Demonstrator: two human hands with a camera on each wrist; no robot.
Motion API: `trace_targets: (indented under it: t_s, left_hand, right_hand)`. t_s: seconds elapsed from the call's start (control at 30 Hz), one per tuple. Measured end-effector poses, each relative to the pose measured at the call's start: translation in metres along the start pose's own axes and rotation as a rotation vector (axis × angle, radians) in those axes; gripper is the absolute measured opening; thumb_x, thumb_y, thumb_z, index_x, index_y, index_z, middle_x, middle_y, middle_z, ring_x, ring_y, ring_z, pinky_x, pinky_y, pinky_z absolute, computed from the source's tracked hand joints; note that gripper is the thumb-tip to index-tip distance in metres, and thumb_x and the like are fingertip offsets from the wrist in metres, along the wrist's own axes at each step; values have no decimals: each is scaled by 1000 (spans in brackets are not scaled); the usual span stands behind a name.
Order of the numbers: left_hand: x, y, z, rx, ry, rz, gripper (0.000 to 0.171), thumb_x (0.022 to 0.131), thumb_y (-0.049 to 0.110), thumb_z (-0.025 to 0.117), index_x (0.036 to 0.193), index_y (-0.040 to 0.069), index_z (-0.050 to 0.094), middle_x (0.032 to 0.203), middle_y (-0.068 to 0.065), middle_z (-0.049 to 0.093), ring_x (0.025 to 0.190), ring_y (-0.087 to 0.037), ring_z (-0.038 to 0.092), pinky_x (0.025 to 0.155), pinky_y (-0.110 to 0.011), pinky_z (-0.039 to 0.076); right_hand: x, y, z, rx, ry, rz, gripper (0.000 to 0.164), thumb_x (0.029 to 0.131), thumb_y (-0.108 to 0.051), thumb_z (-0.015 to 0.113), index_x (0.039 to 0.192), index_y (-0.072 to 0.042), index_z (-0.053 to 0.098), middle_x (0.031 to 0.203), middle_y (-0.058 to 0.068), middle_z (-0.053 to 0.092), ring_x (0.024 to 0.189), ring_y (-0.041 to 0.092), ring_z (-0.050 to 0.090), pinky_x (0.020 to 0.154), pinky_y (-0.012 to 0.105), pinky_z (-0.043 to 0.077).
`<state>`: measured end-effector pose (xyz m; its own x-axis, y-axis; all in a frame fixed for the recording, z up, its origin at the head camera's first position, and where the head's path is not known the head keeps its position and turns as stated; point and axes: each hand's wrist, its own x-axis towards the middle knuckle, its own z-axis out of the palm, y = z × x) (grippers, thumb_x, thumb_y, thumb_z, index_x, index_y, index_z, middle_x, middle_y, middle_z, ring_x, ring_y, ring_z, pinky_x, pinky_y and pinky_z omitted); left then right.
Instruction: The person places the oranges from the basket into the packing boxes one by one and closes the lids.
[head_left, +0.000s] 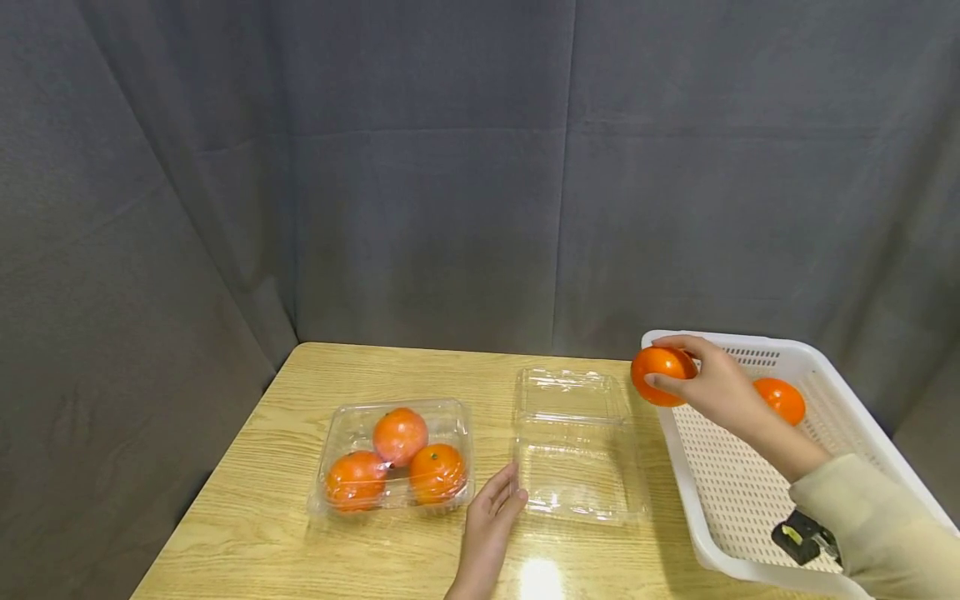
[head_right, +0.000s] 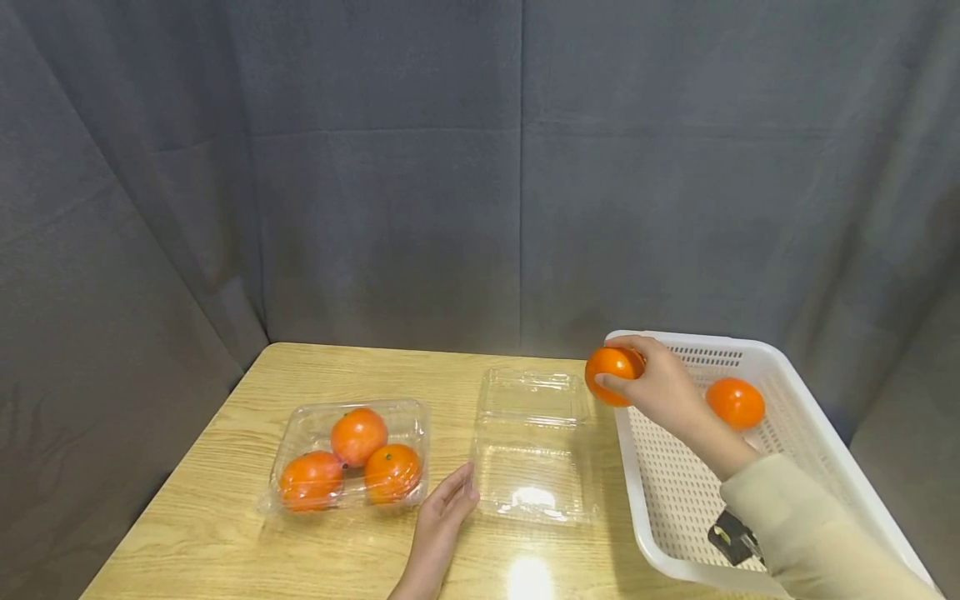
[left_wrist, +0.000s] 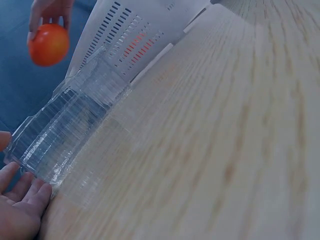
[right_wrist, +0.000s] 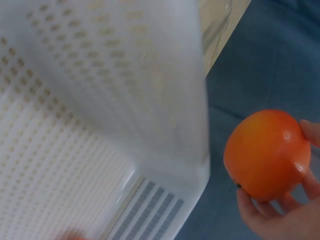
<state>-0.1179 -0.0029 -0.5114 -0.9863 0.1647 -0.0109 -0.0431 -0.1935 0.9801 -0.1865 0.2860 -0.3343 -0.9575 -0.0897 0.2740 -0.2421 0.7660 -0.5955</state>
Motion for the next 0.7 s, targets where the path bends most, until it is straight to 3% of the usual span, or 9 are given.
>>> trace_targets:
  t_s: [0.23,0.7]
  left_hand:
    - [0,0,1,-2,-6,2,54,103,20,53,147,-7,37,154,-20,35,141,-39,32,112,-54,29]
    - [-1,0,1,11,1,-9,54,102,22,55,147,-4,39,153,-18,37,141,-39,34,111,-55,30]
  right_hand:
    - [-4,-22,15,65,-87,32,48,85,-18,80,126,0,63,124,24,61,101,37,60,83,47,50]
    - [-14,-47,59,289,-224,141,48,83,-13,79,123,5,63,118,23,64,100,33,62,78,36,56]
